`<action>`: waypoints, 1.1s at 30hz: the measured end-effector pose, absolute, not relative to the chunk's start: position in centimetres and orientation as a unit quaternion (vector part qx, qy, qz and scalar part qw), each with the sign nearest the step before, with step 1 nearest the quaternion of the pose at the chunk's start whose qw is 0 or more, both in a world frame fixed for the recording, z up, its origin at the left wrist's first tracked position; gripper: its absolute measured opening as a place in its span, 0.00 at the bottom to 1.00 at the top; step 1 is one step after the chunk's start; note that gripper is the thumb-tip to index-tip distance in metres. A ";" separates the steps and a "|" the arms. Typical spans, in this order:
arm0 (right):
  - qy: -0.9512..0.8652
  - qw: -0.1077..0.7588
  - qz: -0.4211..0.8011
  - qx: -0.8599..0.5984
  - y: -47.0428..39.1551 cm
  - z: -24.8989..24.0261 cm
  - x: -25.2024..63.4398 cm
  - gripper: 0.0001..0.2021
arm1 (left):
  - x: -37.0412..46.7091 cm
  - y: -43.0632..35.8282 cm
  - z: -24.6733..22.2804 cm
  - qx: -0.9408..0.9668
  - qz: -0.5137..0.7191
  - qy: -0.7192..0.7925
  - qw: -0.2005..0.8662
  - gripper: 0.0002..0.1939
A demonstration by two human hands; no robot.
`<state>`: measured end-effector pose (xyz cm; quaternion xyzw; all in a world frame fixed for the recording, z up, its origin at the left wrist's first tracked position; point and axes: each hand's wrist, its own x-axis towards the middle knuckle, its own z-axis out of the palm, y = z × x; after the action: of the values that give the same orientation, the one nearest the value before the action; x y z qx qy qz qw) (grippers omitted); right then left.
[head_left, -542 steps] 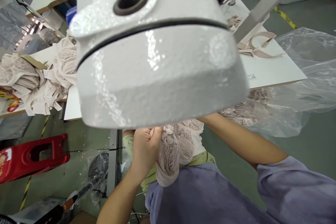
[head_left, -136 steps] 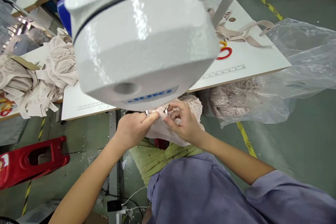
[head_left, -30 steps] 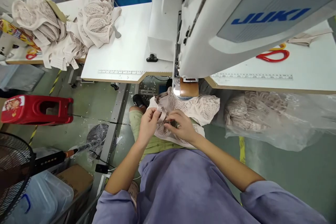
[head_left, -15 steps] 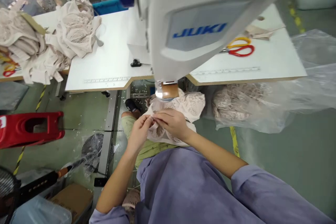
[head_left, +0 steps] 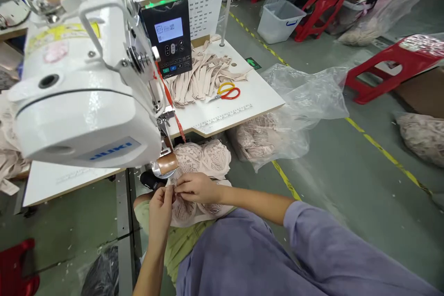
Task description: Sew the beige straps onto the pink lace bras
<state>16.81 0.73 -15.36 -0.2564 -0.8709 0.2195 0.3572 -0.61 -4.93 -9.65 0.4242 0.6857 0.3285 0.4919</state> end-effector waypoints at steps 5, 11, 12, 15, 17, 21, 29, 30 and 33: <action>-0.838 0.182 0.126 -0.498 11.7 -11.2 26.0 0.18 | -1.8 -5.3 -10.1 0.469 0.320 0.695 0.442 0.25; -0.783 0.066 0.108 -0.609 23.8 -6.3 35.6 0.19 | -1.9 -5.6 -9.7 0.430 0.337 0.700 0.460 0.24; -0.790 0.046 0.114 -0.601 23.9 -6.5 36.1 0.19 | -1.8 -5.7 -9.6 0.406 0.351 0.693 0.481 0.23; -0.805 0.011 0.110 -0.583 21.2 -8.1 36.9 0.29 | -1.8 -5.8 -9.4 0.336 0.393 0.650 0.557 0.23; -0.803 0.014 0.095 -0.588 17.3 -9.2 37.0 0.27 | -1.8 -6.0 -9.0 0.302 0.411 0.625 0.591 0.23; -0.773 0.071 0.192 -0.601 6.9 -10.0 35.5 0.18 | -1.8 -6.2 -7.4 0.259 0.433 0.597 0.624 0.22; -0.867 0.219 0.232 -0.382 -4.1 -9.1 24.9 0.19 | -1.7 -6.6 -5.5 0.322 0.399 0.599 0.615 0.16; -0.872 0.225 0.226 -0.372 -3.9 -9.0 23.8 0.18 | -1.7 -6.6 -5.2 0.343 0.389 0.603 0.606 0.15; -0.879 0.225 0.229 -0.352 -3.1 -9.0 21.8 0.18 | -1.4 -6.8 -4.7 0.395 0.367 0.612 0.579 0.14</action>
<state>21.80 -3.07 -8.95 -0.3519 -0.8792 0.2294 0.2247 -1.44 -6.81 -4.67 0.3953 0.6118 0.3670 0.5786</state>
